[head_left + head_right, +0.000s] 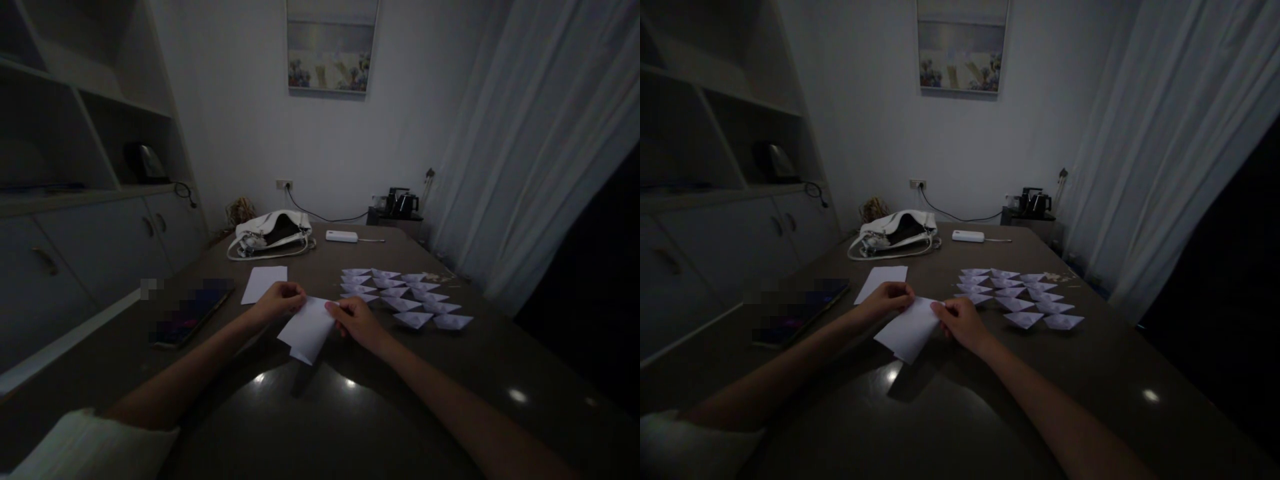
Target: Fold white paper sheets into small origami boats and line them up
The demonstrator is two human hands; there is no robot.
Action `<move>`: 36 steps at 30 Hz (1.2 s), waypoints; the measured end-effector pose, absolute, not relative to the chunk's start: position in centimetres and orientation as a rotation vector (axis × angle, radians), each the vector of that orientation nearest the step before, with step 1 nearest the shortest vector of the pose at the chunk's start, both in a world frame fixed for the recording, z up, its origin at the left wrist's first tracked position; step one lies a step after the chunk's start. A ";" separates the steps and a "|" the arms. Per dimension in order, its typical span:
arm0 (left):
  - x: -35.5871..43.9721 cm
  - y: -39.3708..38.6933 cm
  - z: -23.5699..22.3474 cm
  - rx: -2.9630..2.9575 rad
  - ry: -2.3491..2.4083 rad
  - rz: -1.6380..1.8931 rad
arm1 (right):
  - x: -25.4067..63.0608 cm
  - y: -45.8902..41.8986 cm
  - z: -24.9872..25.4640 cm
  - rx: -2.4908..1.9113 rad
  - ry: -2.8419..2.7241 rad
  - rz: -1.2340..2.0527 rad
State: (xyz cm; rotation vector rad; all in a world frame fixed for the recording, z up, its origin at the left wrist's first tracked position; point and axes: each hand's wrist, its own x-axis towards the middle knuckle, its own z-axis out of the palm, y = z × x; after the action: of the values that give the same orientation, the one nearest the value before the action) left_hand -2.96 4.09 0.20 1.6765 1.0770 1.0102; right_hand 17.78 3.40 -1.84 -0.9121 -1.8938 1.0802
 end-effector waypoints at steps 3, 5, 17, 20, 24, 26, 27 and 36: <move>-2.9 4.1 0.2 1.678 1.074 1.016 | 17.8 3.3 -1.8 -0.907 -1.897 1.068; -2.9 4.1 0.2 1.675 1.077 1.022 | 17.8 3.4 -1.9 -0.902 -1.886 1.094; -2.9 4.0 0.4 1.652 1.077 1.038 | 17.8 3.6 -2.3 -0.954 -1.875 1.121; -2.9 4.2 0.0 1.642 1.073 1.052 | 17.8 3.5 -2.2 -0.968 -1.867 1.088; -2.9 4.2 -0.2 1.631 1.074 1.083 | 17.8 3.5 -2.2 -0.966 -1.849 1.082; -3.0 4.2 -0.1 1.629 1.072 1.097 | 17.8 3.5 -2.2 -0.944 -1.855 1.082; -3.0 4.2 -0.1 1.630 1.071 1.099 | 17.8 3.6 -2.2 -0.935 -1.860 1.082; -3.0 4.4 0.1 1.642 1.074 1.088 | 17.9 3.5 -1.9 -0.957 -1.911 0.992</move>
State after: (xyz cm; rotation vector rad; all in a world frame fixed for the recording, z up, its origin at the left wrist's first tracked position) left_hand -3.01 4.38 0.10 1.6416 1.0738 1.0880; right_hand 17.87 3.45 -1.88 -0.9567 -1.9114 0.9920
